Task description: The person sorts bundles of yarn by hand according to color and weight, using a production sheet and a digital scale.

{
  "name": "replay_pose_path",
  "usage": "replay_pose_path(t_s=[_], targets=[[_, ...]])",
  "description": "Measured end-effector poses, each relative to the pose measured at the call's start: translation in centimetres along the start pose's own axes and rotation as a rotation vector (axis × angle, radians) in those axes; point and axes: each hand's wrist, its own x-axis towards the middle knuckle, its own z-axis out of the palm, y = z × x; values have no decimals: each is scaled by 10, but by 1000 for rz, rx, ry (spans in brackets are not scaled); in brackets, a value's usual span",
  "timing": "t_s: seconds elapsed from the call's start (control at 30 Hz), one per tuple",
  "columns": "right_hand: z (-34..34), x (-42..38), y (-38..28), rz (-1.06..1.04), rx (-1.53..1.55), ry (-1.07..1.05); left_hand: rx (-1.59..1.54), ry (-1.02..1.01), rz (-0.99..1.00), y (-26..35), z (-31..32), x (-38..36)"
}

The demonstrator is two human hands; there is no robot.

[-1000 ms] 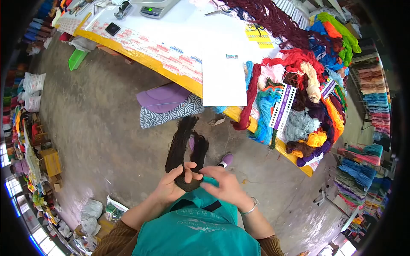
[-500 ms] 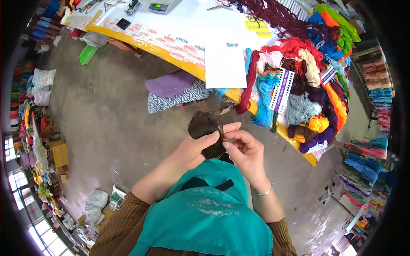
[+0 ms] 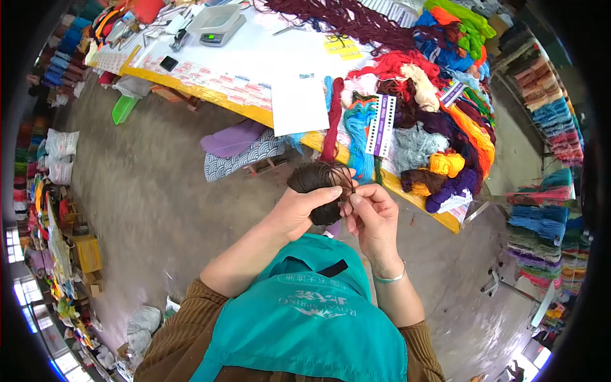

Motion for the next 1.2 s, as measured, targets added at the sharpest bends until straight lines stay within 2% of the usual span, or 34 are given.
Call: replay_pose_path(t_s=[0.13,0.23,0.33,0.6,0.73,0.9,1.2], targets=[[-17,-16,-9,-46,-24,27,21,-42,-17,-16,23,9],[-28,-26,-15,-68,-44,50,55,1,7,-24,41,12],[-38,-32,-20,-78,-64,64,60,-47,-29,-33,46,15],[-49,-36,-25,-95,-68,59,149,-25,22,-42,58,17],[-52,-34,-23,-93,-49,56,211,-21,101,-44,57,20],[-55,-30,-15,-104,-74,42,176,17,42,-44,53,18],[-43,-21,5,35,-104,18,92,57,35,-47,20,6]])
